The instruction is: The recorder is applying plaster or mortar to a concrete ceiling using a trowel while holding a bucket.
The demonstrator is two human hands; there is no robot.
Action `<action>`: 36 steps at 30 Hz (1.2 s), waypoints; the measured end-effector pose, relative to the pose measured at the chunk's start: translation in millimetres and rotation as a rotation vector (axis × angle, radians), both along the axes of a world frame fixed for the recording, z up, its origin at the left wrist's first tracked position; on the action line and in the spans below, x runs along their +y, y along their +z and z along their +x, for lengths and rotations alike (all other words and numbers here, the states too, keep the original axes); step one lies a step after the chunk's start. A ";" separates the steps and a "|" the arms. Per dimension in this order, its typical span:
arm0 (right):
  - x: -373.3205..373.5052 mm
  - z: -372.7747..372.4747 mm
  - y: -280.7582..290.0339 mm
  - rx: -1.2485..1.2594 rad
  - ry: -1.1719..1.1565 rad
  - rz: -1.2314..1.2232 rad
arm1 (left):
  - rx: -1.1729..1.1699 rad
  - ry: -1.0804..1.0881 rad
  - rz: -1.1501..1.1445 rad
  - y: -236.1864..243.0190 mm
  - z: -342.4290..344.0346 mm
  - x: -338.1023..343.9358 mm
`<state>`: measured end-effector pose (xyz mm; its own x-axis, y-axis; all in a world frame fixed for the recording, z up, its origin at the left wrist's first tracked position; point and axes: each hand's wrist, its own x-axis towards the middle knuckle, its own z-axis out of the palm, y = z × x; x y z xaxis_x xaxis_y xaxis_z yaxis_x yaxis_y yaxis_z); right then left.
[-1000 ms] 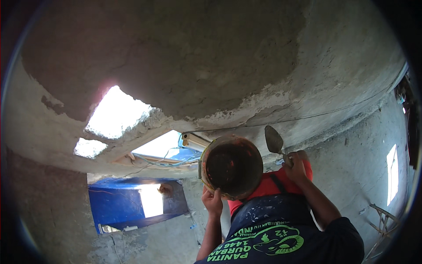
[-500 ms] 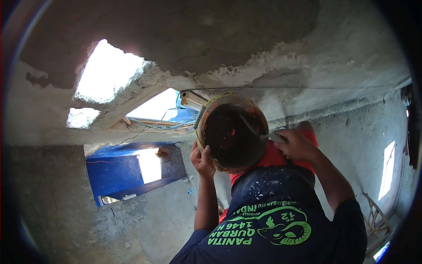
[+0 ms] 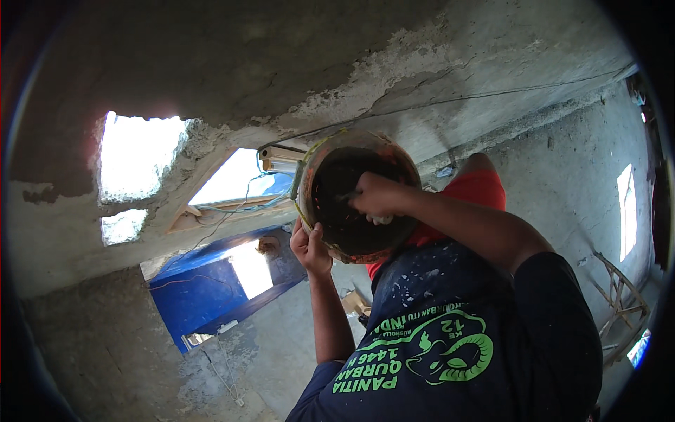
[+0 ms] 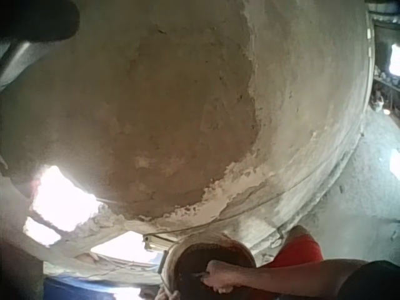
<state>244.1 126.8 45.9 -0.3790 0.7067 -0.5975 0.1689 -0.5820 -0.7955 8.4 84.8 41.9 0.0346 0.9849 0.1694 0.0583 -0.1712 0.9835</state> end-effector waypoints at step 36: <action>-23.9 8.7 -23.1 -0.441 0.090 0.460 | 0.061 -0.096 0.052 -7.4 -8.4 -13.3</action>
<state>252.8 103.0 22.8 -0.2365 0.9048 -0.3541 0.5697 -0.1661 -0.8049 -0.1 71.5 34.6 0.1397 0.9666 0.2148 0.0988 -0.2294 0.9683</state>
